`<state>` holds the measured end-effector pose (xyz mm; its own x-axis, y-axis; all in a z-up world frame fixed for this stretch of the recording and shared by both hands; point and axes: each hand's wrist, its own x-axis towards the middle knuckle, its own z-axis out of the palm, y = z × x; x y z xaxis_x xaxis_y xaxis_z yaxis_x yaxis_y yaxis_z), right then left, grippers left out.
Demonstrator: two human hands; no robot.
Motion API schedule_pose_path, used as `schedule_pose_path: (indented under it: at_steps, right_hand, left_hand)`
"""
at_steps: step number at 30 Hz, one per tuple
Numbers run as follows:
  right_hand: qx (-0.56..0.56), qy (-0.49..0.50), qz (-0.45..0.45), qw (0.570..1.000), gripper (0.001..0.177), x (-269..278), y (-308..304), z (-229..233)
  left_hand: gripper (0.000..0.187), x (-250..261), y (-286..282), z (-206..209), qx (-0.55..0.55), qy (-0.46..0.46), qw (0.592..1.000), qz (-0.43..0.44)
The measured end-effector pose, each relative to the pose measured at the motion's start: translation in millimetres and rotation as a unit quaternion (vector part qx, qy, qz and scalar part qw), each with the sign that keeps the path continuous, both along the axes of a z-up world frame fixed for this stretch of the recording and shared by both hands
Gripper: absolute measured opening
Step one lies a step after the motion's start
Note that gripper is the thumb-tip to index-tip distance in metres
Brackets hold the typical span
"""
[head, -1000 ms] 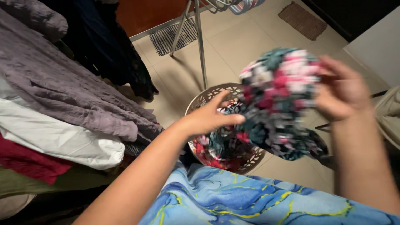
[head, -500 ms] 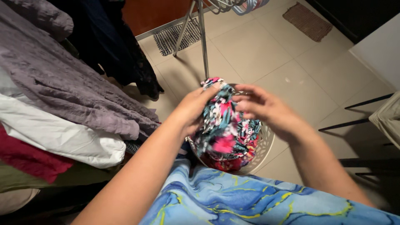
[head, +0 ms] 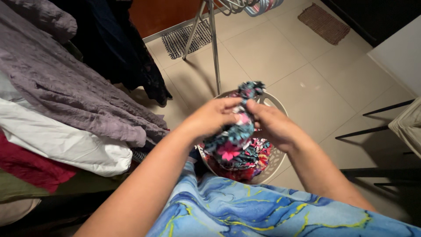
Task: The person takes clothes from a laundry basket, places them on hangers, and hangs them on a clothing rack. The person handles a red top, a white and checkered top, a purple top, and a black floral top, one at a time.
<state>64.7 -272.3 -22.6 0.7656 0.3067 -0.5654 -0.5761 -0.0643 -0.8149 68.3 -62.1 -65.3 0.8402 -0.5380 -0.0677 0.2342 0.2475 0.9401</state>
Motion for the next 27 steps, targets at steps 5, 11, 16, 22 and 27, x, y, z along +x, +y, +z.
schedule_pose_path:
  at_steps: [5,11,16,22,27]
  right_hand:
    - [0.035,-0.063,0.046,0.996,0.026,6,-13,-14]
    - [0.030,-0.085,-0.024,0.996,0.026,37,-58,-15]
    - [0.085,-0.077,-0.083,0.990,0.011,35,-65,3]
    - [0.196,-0.103,0.016,0.975,0.012,15,-42,11]
    - [0.118,-0.073,0.012,0.990,0.033,13,-36,18]
  left_hand:
    - [0.052,8,1,-1,0.048,-0.042,0.998,-0.019]
    - [0.039,27,41,33,0.174,-0.048,0.975,0.127]
    - [0.044,29,49,31,0.201,-0.033,0.972,0.118]
    - [0.073,17,8,1,0.154,-0.096,0.979,0.091]
    - [0.057,16,15,-12,0.400,-0.084,0.905,0.120]
